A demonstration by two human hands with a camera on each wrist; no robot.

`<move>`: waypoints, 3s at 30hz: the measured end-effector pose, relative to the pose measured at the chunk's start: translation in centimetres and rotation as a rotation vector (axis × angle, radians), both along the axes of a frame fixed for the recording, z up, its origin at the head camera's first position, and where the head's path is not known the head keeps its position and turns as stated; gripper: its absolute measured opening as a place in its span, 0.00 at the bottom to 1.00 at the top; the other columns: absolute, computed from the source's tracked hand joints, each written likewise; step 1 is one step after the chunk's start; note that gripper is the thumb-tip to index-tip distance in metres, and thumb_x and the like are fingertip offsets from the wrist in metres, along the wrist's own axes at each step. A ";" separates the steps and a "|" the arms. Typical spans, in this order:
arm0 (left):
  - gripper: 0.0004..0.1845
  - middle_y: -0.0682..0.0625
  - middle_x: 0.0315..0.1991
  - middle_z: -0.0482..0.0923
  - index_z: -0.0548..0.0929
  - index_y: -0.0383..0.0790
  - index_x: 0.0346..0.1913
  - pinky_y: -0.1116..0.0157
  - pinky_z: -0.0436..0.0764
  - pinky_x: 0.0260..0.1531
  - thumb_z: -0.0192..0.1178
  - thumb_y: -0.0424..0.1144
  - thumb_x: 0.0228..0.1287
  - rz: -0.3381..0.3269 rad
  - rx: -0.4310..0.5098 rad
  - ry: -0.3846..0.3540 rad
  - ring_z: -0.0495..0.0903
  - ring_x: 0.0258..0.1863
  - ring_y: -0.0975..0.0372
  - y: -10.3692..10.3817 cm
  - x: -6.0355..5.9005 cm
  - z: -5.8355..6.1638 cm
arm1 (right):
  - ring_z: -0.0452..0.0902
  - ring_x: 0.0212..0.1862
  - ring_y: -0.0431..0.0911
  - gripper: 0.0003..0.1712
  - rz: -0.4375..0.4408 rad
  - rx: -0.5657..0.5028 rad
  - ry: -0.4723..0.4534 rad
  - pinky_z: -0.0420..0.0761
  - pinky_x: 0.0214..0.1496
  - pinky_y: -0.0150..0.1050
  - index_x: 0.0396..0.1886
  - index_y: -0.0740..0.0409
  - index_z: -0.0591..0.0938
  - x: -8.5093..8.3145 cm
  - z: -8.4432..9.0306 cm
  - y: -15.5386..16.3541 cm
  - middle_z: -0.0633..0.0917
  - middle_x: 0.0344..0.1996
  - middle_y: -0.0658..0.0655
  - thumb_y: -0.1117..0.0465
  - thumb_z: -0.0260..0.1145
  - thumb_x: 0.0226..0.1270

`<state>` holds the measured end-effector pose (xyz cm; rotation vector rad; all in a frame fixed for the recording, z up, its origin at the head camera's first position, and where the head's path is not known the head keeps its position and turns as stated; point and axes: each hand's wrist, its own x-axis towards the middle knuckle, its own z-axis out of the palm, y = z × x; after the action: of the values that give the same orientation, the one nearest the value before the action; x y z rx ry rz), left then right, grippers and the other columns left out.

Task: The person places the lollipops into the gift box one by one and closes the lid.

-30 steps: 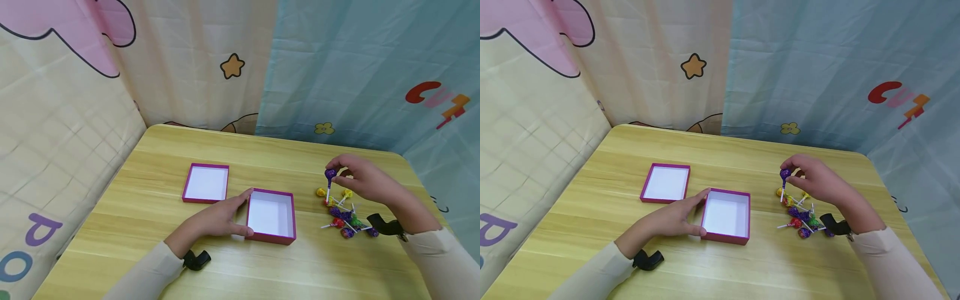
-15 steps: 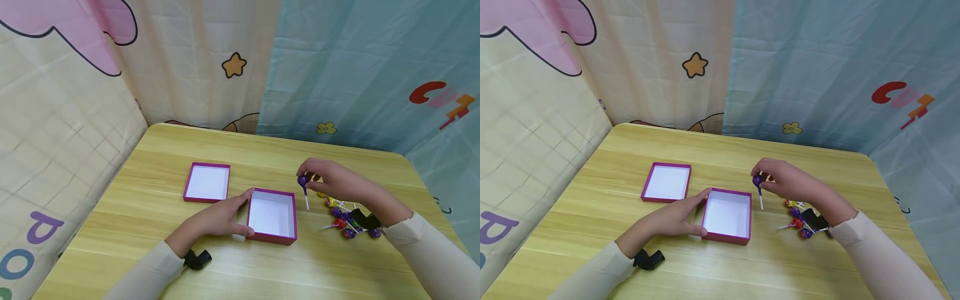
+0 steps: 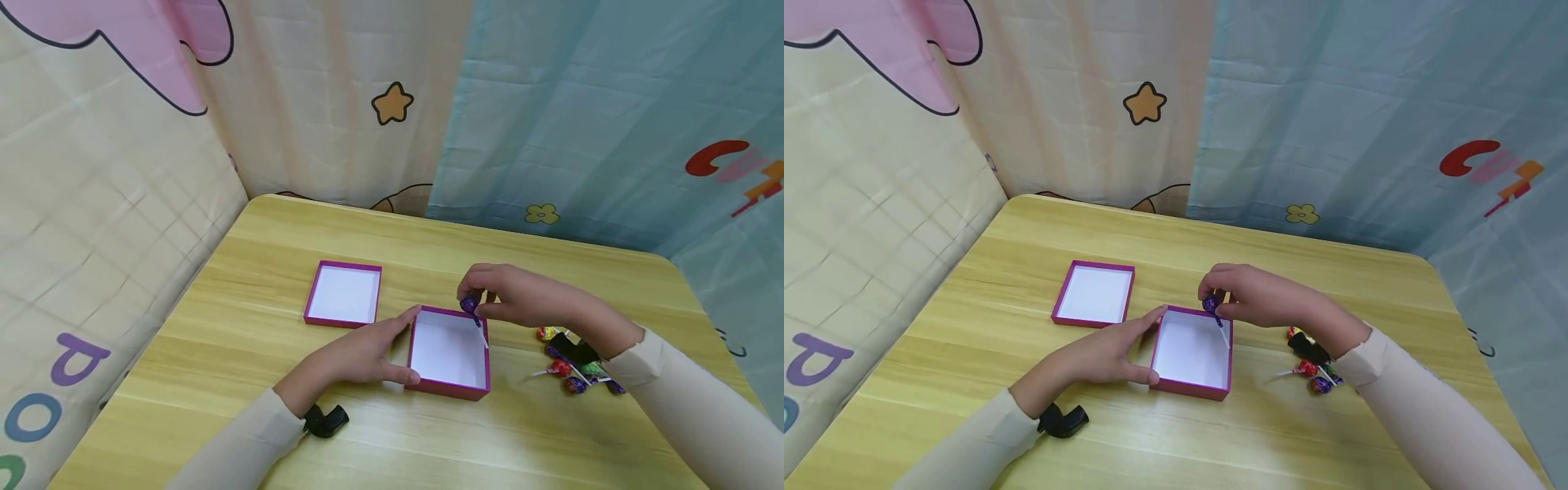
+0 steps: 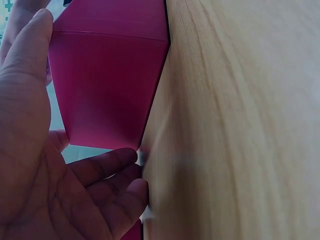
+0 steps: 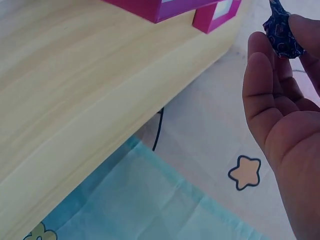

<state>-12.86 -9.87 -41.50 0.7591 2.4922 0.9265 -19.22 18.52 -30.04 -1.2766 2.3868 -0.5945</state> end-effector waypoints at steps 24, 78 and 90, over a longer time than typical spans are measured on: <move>0.63 0.55 0.77 0.53 0.39 0.64 0.80 0.56 0.62 0.69 0.60 0.79 0.45 0.000 -0.006 -0.018 0.57 0.73 0.62 0.2 0.3 0.3 | 0.74 0.45 0.42 0.10 0.127 0.099 -0.126 0.79 0.50 0.38 0.47 0.52 0.82 1.4 -4.0 -4.4 0.78 0.40 0.43 0.67 0.66 0.69; 0.62 0.51 0.77 0.55 0.40 0.60 0.80 0.58 0.63 0.68 0.62 0.76 0.49 -0.011 -0.003 0.007 0.59 0.72 0.62 0.1 0.5 0.4 | 0.74 0.35 0.34 0.10 0.143 0.080 -0.305 0.77 0.45 0.32 0.39 0.52 0.83 2.1 -8.0 -5.7 0.83 0.32 0.45 0.68 0.57 0.75; 0.62 0.52 0.76 0.56 0.40 0.61 0.80 0.59 0.65 0.68 0.62 0.77 0.48 -0.006 -0.006 0.007 0.61 0.71 0.63 0.2 0.4 0.5 | 0.75 0.37 0.36 0.12 0.147 0.080 -0.341 0.76 0.48 0.33 0.41 0.52 0.84 1.9 -8.1 -5.5 0.83 0.33 0.46 0.68 0.55 0.76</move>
<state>-12.41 -9.66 -41.02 0.7686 2.4961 0.9155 -17.31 13.00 -38.12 -1.1960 2.0007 -0.6103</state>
